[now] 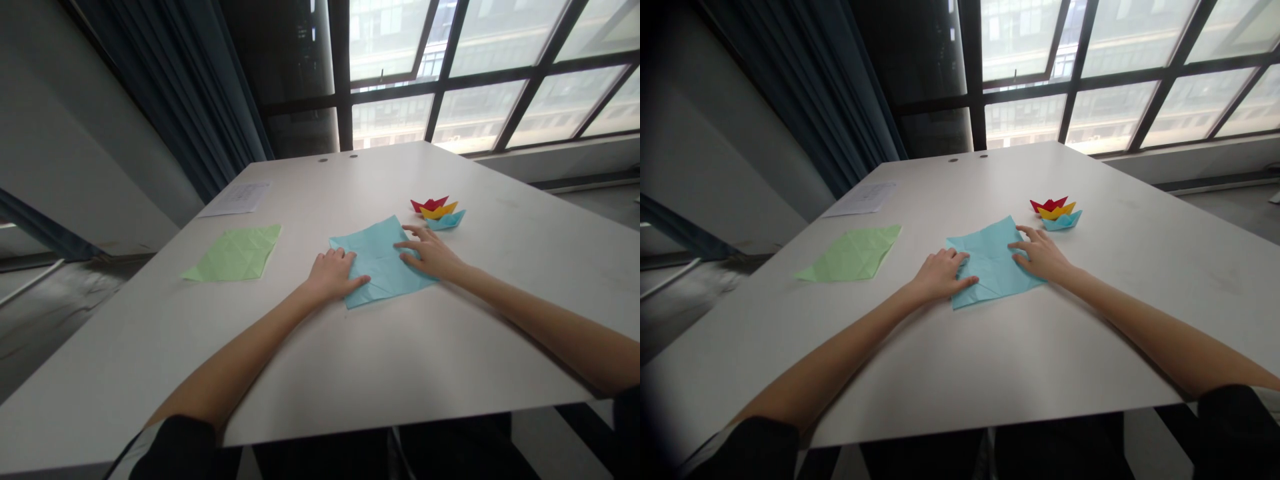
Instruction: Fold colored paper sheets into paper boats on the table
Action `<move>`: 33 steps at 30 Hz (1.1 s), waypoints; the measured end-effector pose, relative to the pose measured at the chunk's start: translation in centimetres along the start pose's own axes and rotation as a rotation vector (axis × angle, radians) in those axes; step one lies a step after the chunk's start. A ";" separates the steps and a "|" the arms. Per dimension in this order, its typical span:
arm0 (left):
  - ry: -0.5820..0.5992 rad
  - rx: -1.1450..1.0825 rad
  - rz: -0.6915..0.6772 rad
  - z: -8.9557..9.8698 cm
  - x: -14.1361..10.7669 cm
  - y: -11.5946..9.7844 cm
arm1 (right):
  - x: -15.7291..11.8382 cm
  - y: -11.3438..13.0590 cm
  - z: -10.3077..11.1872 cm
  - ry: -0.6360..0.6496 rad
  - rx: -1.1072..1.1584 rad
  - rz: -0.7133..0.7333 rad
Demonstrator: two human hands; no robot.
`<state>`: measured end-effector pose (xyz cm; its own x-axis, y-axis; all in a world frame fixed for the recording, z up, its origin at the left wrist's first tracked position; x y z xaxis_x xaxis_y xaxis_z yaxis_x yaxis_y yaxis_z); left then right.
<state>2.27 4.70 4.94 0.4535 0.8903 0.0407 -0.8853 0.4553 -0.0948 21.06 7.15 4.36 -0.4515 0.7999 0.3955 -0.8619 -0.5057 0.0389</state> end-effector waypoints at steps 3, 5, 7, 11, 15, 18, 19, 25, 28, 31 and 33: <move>-0.004 0.011 -0.018 -0.5 0.0 0.0 | -0.1 0.2 -0.3 0.039 -0.053 0.014; 0.007 0.013 -0.033 -0.7 0.2 0.3 | -0.1 0.4 -0.4 0.074 -0.059 0.030; 0.025 0.007 -0.029 -0.8 0.4 0.9 | 0.0 0.5 -0.2 0.084 -0.066 0.052; 0.052 -0.004 0.055 -0.5 1.0 3.4 | 0.2 1.2 0.7 0.047 -0.066 0.128; 0.088 -0.011 0.142 -0.5 1.4 5.8 | 0.2 2.6 0.7 0.099 0.073 0.252; 0.108 -0.049 0.158 -0.9 1.6 6.6 | 0.2 2.3 0.3 0.098 0.118 0.223; 0.106 -0.063 0.152 -1.0 1.7 6.7 | 0.3 1.7 0.2 0.077 0.101 0.171; 0.075 -0.130 0.117 -1.0 1.7 6.8 | 0.1 -2.4 -1.5 0.102 -0.037 -0.146; 0.063 -0.170 0.121 -1.1 1.9 7.0 | 0.2 -2.8 -2.0 0.149 0.018 -0.181; 0.013 -0.234 0.102 -1.1 2.3 7.1 | 0.4 -2.9 -1.9 0.153 0.112 -0.228; -0.022 -0.313 0.077 -1.0 2.5 7.2 | 0.5 -3.0 -1.6 0.147 0.160 -0.255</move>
Point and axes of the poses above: each hand's wrist, its own x-axis towards the middle knuckle, its own z-axis out of the back of the hand, y = z × x, the point moved 8 cm from there along x, towards the middle knuckle, and after that the axes turned 6 degrees about -x, right-handed, at the moved point
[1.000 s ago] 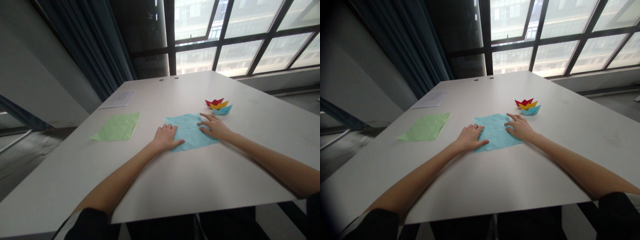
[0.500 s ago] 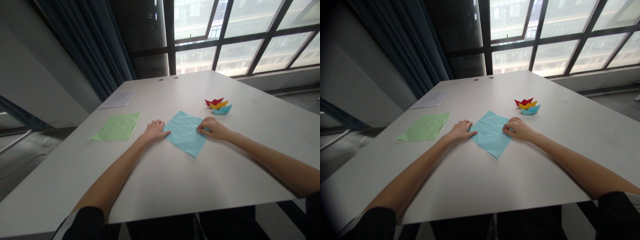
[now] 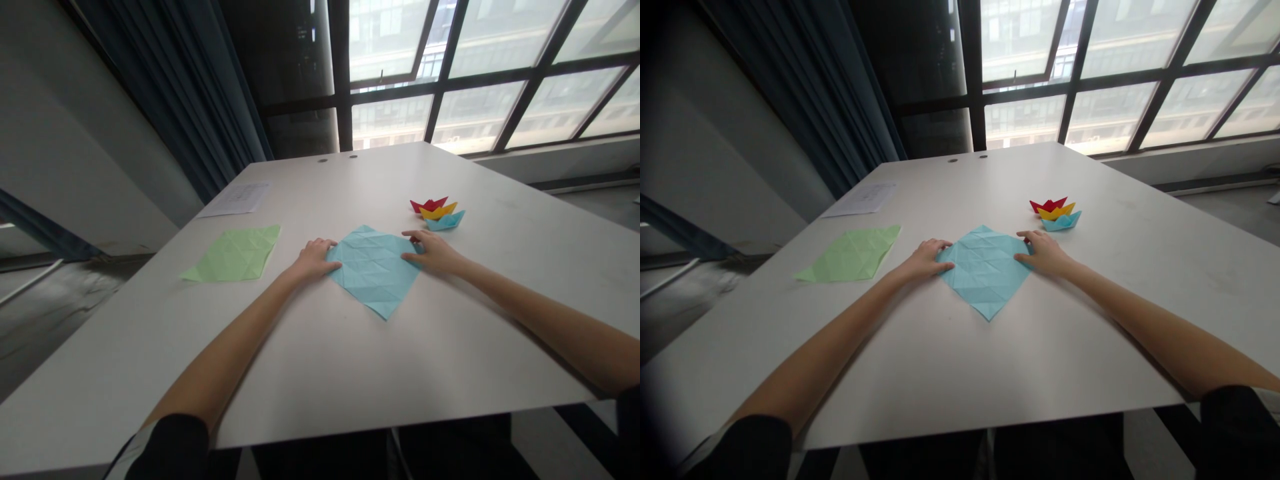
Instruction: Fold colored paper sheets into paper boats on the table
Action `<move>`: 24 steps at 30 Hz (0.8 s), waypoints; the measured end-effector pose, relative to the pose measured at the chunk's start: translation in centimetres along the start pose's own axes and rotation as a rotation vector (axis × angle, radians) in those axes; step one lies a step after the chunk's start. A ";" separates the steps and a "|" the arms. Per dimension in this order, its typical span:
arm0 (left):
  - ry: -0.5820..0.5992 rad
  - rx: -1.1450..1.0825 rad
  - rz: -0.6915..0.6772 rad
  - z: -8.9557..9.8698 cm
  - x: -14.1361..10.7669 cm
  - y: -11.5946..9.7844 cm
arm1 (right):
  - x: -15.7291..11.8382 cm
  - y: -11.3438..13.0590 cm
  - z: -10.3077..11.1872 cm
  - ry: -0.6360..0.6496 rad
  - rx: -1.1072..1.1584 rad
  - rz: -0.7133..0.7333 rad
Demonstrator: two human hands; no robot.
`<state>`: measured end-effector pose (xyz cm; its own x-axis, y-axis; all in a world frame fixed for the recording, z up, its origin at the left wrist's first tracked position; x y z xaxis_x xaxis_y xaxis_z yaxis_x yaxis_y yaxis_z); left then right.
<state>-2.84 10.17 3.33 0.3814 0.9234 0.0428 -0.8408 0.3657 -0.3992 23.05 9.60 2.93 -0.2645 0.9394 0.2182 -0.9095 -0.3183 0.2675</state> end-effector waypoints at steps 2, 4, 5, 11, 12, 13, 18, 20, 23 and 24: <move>-0.014 -0.109 -0.026 0.0 0.1 0.0 | 0.0 -0.2 0.1 0.010 0.029 -0.031; -0.029 -0.213 -0.040 0.1 0.1 0.2 | 0.1 -0.6 0.0 0.029 0.054 -0.069; -0.039 -0.256 -0.040 0.1 0.2 0.3 | 0.1 -0.9 0.0 0.039 0.068 -0.084; -0.095 -0.461 0.022 -0.1 0.7 2.1 | 0.5 -1.8 -0.2 0.079 0.144 -0.098; -0.096 -0.502 0.029 -0.2 0.8 2.4 | 0.5 -1.9 -0.2 0.091 0.149 -0.096; -0.094 -0.540 0.030 -0.3 0.9 2.6 | 0.6 -2.0 -0.3 0.103 0.152 -0.093; -0.085 -0.586 0.011 -0.6 1.2 3.4 | 0.6 -2.4 -0.2 0.129 0.183 -0.063; -0.098 -0.555 0.005 -0.5 1.2 3.6 | 0.6 -2.3 -0.1 0.123 0.201 -0.027; -0.111 -0.515 0.001 -0.3 1.2 3.9 | 0.6 -2.3 0.1 0.086 0.197 0.013; -0.115 -0.506 0.000 -0.2 1.2 3.9 | 0.6 -2.4 0.2 0.076 0.189 0.016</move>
Point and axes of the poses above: each hand's wrist, its own x-axis towards the middle knuckle, its own z-axis out of the back of the hand, y = z × x, the point moved 8 cm from there along x, towards the middle knuckle, and after that the axes turned 6 degrees about -x, right-handed, at the moved point
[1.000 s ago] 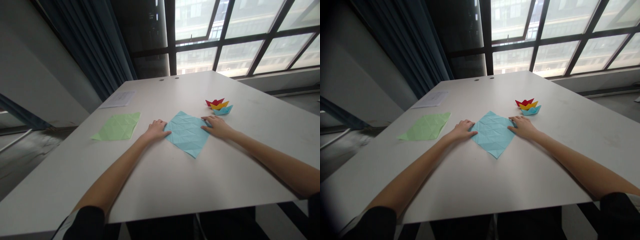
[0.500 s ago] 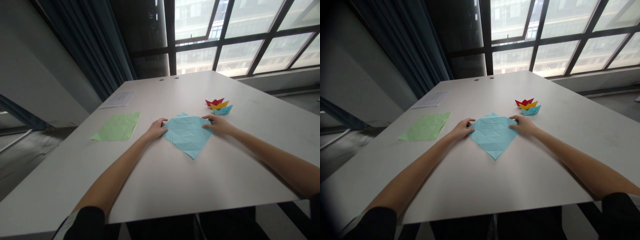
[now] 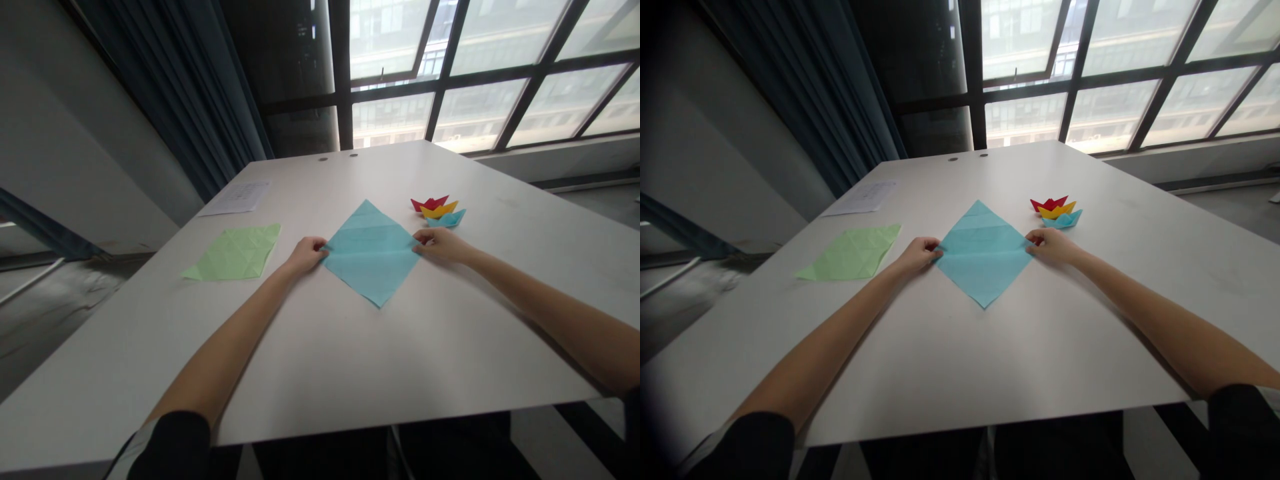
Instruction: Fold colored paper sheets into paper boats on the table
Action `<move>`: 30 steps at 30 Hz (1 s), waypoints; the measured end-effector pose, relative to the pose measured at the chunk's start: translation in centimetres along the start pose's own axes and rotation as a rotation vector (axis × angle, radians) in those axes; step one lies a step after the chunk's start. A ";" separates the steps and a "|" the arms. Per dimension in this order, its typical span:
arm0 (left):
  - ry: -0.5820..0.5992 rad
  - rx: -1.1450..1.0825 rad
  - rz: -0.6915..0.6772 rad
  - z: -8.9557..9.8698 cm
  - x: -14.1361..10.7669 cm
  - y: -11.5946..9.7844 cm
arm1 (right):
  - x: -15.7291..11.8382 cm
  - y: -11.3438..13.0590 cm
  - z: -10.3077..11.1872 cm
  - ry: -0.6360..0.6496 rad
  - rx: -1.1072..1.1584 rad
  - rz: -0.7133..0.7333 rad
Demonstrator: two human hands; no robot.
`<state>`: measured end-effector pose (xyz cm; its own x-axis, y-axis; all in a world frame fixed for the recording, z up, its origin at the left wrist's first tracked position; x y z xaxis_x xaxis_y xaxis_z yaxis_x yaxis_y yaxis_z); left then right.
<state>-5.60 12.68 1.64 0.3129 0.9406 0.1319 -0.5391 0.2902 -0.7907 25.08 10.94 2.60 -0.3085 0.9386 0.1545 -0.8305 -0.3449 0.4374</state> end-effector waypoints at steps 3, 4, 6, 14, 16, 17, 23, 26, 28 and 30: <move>-0.011 0.025 -0.012 0.3 -0.1 -0.2 | 0.0 -0.3 0.0 -0.022 -0.063 -0.018; -0.019 0.037 -0.017 0.3 -0.1 -0.3 | 0.0 -0.1 0.1 -0.040 -0.104 -0.017; -0.040 0.068 -0.026 0.4 -0.2 -0.6 | -0.2 0.7 0.4 -0.113 -0.202 0.023; -0.058 0.160 -0.182 0.1 -1.0 -3.5 | -2.2 6.2 2.3 -0.427 -0.312 0.189; -0.063 0.152 -0.202 0.1 -1.1 -3.9 | -2.1 5.8 2.5 -0.431 -0.309 0.130; -0.069 0.150 -0.203 0.2 -1.2 -4.0 | -1.9 5.2 2.5 -0.419 -0.293 0.093; -0.108 0.137 -0.184 0.8 -1.1 -3.5 | -0.5 0.5 1.7 -0.224 -0.114 -0.118; -0.111 0.139 -0.184 0.9 -1.0 -3.1 | -0.2 -0.7 1.3 -0.157 -0.115 -0.145; -0.101 0.148 -0.195 0.9 -1.0 -3.1 | -0.1 -1.0 1.3 -0.147 -0.166 -0.136; -0.082 0.158 -0.226 0.7 -1.0 -3.1 | -0.1 -0.9 1.3 -0.147 -0.241 -0.108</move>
Point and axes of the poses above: each hand's wrist, its own x-axis towards the middle knuckle, its own z-axis out of the back of the hand, y = z × x, the point moved 8 cm from there along x, towards the middle knuckle, and after that the axes turned 6 degrees about -x, right-handed, at the moved point
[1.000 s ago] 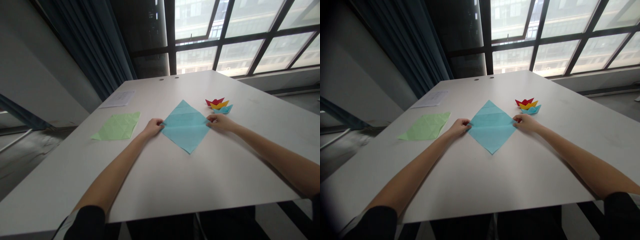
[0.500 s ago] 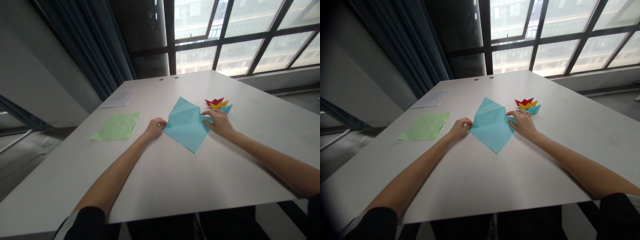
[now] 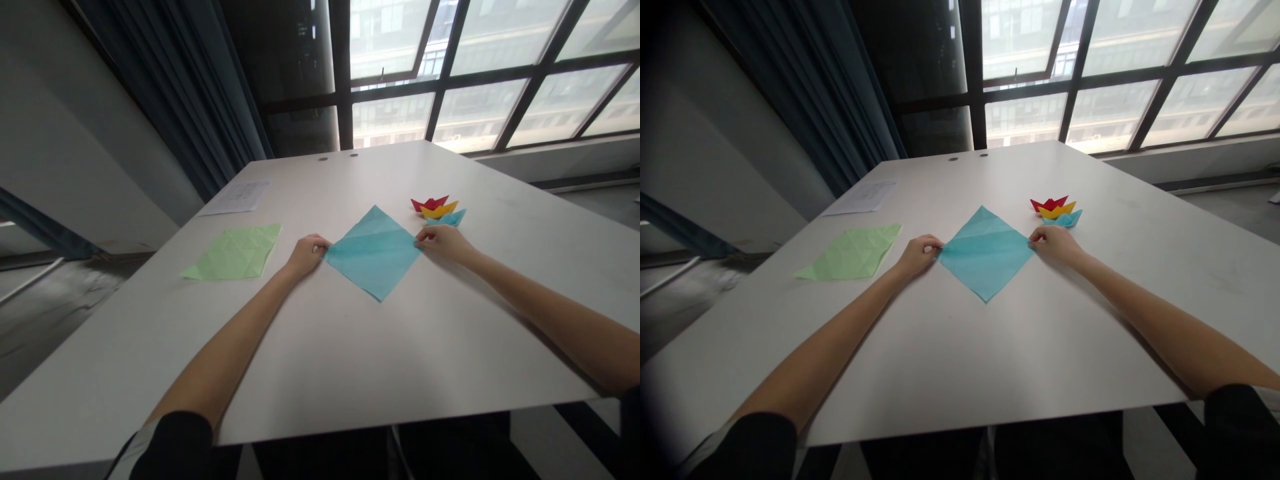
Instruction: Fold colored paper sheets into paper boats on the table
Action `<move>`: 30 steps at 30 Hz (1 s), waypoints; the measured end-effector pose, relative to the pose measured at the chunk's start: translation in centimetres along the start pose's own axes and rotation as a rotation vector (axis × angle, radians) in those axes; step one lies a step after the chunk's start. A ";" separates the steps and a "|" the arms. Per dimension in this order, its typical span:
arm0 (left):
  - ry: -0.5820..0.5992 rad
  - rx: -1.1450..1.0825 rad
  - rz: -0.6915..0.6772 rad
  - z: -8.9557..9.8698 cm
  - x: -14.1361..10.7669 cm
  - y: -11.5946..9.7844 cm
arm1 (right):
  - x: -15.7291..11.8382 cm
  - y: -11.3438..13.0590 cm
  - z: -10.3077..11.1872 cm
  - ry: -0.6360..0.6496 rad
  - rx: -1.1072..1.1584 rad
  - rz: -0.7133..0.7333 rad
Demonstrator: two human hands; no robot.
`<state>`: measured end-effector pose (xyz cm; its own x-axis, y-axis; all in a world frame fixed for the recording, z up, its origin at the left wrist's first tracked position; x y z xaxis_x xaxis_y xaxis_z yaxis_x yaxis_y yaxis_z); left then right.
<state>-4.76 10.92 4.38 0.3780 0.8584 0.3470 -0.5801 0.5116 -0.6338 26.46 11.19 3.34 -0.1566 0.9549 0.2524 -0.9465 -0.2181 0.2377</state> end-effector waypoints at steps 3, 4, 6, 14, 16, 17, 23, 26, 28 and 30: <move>0.024 0.006 -0.056 -0.3 -0.1 -0.2 | -0.3 1.2 0.6 -0.065 -0.120 0.104; 0.032 0.010 -0.070 -0.4 -0.1 -0.2 | -0.6 1.9 0.9 -0.104 -0.146 0.144; 0.049 0.023 -0.088 -0.5 -0.2 -0.2 | -1.2 3.5 1.7 -0.192 -0.155 0.216; 0.119 0.181 -0.130 -1.3 -0.3 -1.5 | -3.4 8.5 3.7 -0.320 0.119 0.415; 0.127 0.220 -0.154 -1.4 -0.3 -1.9 | -3.6 8.7 4.0 -0.330 0.162 0.416; 0.134 0.238 -0.173 -1.5 -0.4 -2.1 | -3.8 8.8 4.1 -0.338 0.180 0.422; 0.200 0.348 -0.236 -2.3 -0.8 -3.0 | -5.1 10.8 4.8 -0.337 0.262 0.565; 0.217 0.365 -0.227 -2.5 -0.9 -3.1 | -6.3 12.3 5.1 -0.357 0.239 0.715; 0.214 0.353 -0.212 -2.5 -0.9 -2.9 | -7.1 13.2 5.0 -0.352 0.204 0.832; 0.197 0.327 -0.190 -2.4 -0.8 -2.5 | -7.8 14.0 4.5 -0.301 0.158 0.929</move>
<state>-1.87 8.88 4.03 0.6129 0.7399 0.2774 -0.6728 0.6727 -0.3077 15.72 -0.22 8.88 -0.7188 0.3044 0.6250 -0.4319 -0.9000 -0.0584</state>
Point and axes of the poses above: each hand's wrist, its own x-axis towards the middle knuckle, its own z-axis out of the back of the hand, y = z × x, the point moved 8 cm from there along x, towards the middle knuckle, and after that the axes turned 6 degrees about -x, right-handed, at the moved point
